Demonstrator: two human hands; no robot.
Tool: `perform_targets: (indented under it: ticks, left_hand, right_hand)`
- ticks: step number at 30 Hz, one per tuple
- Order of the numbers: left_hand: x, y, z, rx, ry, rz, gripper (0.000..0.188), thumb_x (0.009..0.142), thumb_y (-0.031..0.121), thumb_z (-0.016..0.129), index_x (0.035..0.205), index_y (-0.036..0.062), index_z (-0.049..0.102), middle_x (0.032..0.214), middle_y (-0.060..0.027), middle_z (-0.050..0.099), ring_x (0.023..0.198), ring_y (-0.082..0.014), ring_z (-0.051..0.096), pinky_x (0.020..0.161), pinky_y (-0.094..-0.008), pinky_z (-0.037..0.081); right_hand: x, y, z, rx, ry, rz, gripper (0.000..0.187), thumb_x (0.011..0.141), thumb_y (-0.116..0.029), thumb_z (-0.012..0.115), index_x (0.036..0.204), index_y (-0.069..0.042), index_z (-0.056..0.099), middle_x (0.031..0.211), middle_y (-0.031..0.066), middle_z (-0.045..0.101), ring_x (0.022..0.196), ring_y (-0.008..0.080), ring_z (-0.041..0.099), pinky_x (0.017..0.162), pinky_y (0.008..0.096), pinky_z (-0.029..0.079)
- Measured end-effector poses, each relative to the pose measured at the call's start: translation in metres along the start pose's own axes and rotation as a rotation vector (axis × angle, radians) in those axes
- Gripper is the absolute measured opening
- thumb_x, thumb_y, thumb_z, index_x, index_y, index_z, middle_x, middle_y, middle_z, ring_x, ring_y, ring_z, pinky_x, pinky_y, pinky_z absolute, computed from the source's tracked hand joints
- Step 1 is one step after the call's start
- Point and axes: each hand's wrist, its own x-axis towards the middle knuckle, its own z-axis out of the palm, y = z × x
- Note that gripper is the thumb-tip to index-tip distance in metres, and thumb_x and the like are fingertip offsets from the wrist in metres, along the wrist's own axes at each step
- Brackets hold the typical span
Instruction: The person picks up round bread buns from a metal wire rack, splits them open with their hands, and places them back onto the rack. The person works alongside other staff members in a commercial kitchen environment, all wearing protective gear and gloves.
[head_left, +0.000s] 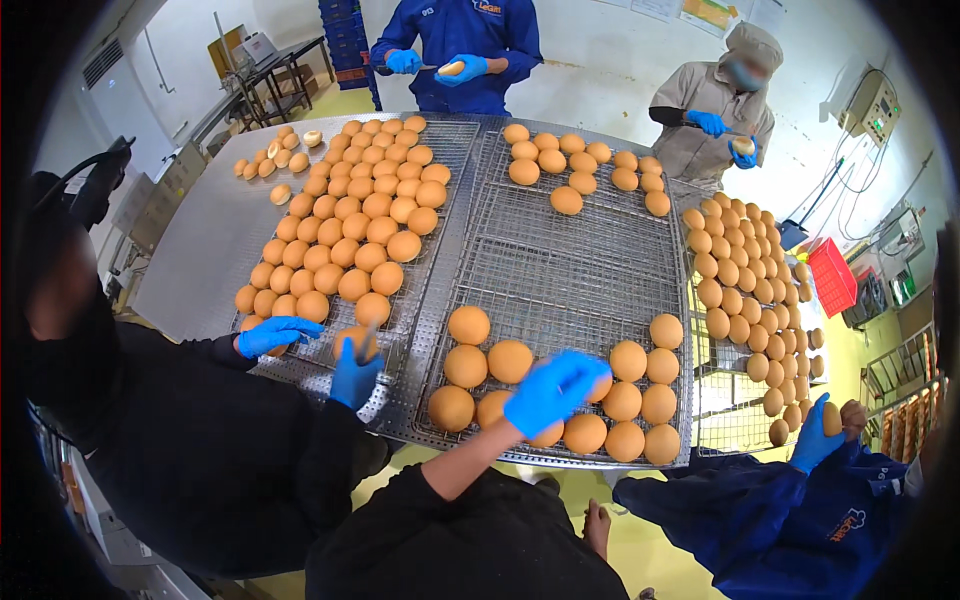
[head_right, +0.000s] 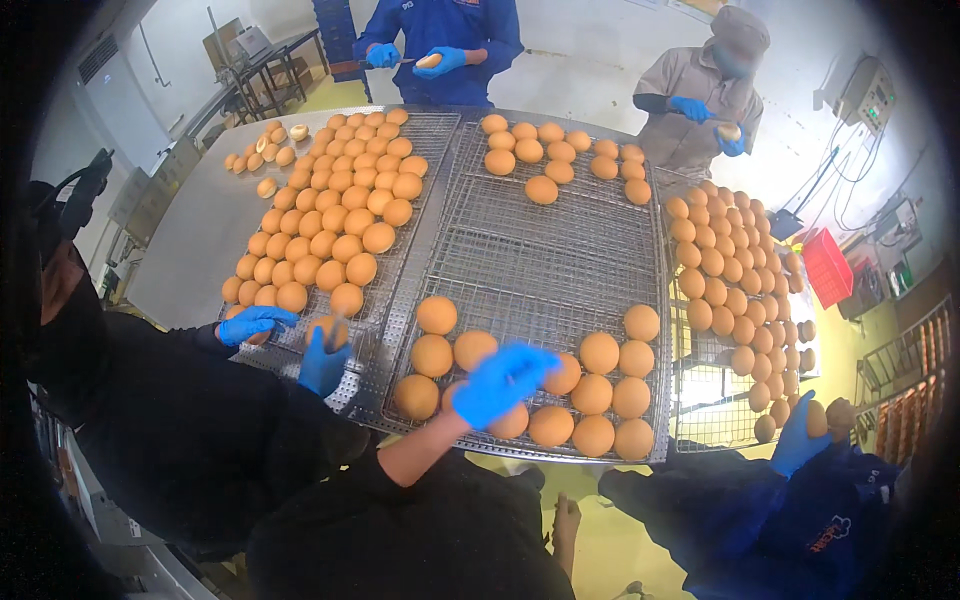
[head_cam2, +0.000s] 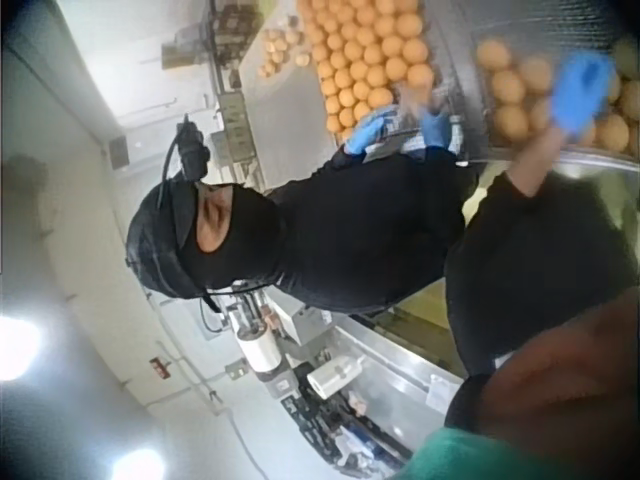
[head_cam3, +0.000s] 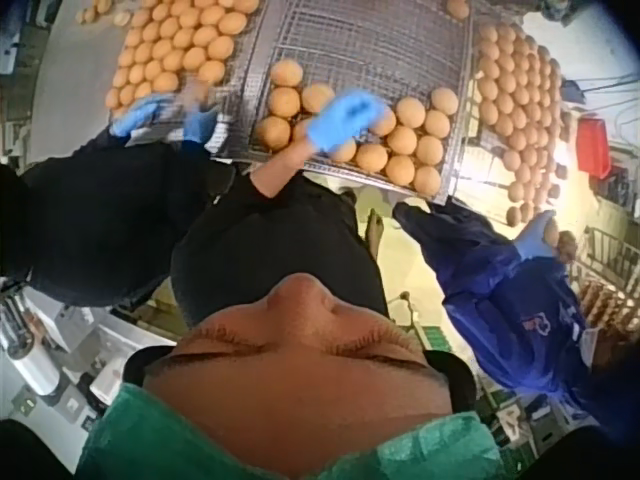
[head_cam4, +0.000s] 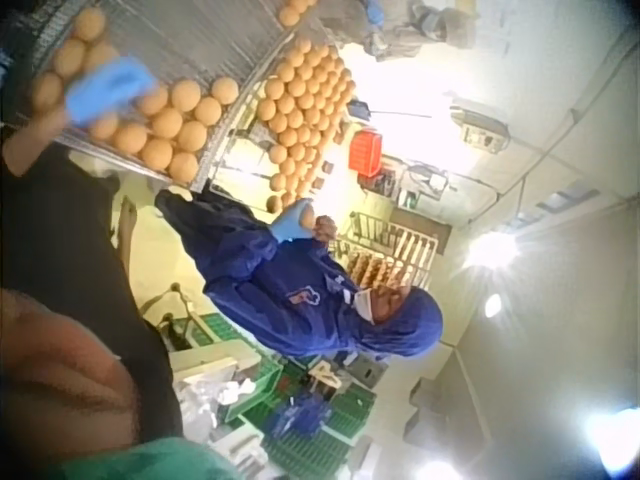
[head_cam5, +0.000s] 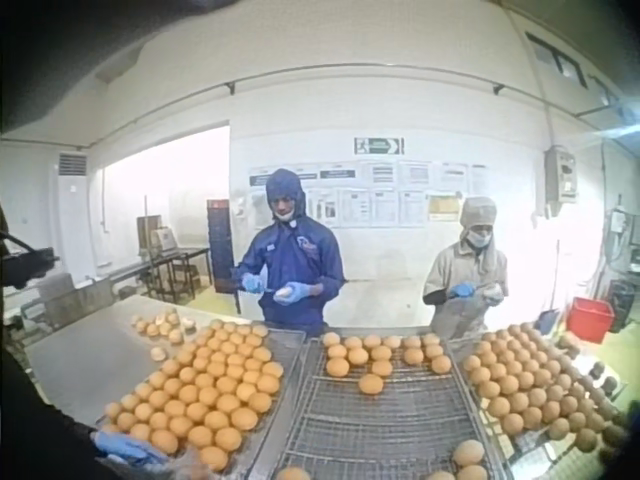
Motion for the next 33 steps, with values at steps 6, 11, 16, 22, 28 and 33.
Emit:
perform_targets:
  ticks: [6,11,16,22,28,33]
  left_hand:
    - [-0.056,0.005,0.076,0.381,-0.758,-0.025,0.052,0.086,0.040,0.046,0.122,0.0029,0.041,0.110,-0.0189,0.051,0.107,-0.0317,0.047,0.092,-0.0375,0.037]
    - [-0.094,-0.021,0.089,0.330,-0.779,-0.051,0.054,0.086,0.049,0.038,0.111,0.0017,0.043,0.094,-0.0181,0.055,0.088,-0.0311,0.054,0.076,-0.0401,0.042]
    - [-0.138,-0.043,0.088,0.092,-0.357,-0.188,0.043,0.089,0.041,0.039,0.105,0.0015,0.045,0.083,-0.0096,0.055,0.070,-0.0169,0.053,0.062,-0.0331,0.044]
    - [-0.233,-0.045,0.108,-0.295,0.367,-0.169,0.040,0.091,0.039,0.037,0.100,0.0011,0.047,0.082,-0.0049,0.054,0.074,-0.0116,0.050,0.068,-0.0272,0.042]
    - [-0.359,-0.043,0.153,-0.320,1.263,-0.126,0.033,0.092,0.035,0.039,0.089,0.0036,0.049,0.081,-0.0065,0.056,0.071,-0.0119,0.052,0.069,-0.0270,0.044]
    - [-0.446,-0.040,0.196,-0.425,2.019,0.282,0.036,0.090,0.039,0.040,0.082,0.0051,0.050,0.068,-0.0068,0.054,0.063,-0.0164,0.053,0.070,-0.0324,0.045]
  right_hand:
    - [-0.038,-0.071,-0.011,0.545,0.035,-0.672,0.036,0.087,-0.045,0.043,0.084,-0.009,0.042,0.082,0.0037,0.045,0.071,0.0140,0.048,0.057,0.0230,0.040]
    - [-0.075,-0.128,-0.026,0.432,-0.156,-1.025,0.058,0.086,-0.061,0.015,0.083,-0.008,0.039,0.101,0.0114,0.045,0.099,0.0214,0.041,0.090,0.0345,0.028]
    - [-0.050,-0.085,-0.036,0.451,-0.105,-0.766,0.059,0.086,-0.059,0.022,0.101,-0.005,0.042,0.110,0.0112,0.045,0.103,0.0207,0.041,0.090,0.0347,0.032]
    - [0.075,0.051,-0.090,-0.331,0.013,-0.462,0.046,0.088,-0.045,0.034,0.101,-0.003,0.047,0.103,0.0114,0.050,0.095,0.0196,0.046,0.080,0.0324,0.039]
    - [0.131,0.062,-0.041,-1.506,-0.679,-0.345,0.040,0.084,-0.041,0.045,0.088,-0.002,0.053,0.089,0.0126,0.056,0.081,0.0195,0.052,0.071,0.0326,0.041]
    - [0.009,0.031,0.104,-1.448,-1.609,-0.922,0.036,0.081,-0.037,0.054,0.077,-0.002,0.059,0.078,0.0136,0.061,0.069,0.0194,0.057,0.063,0.0327,0.043]
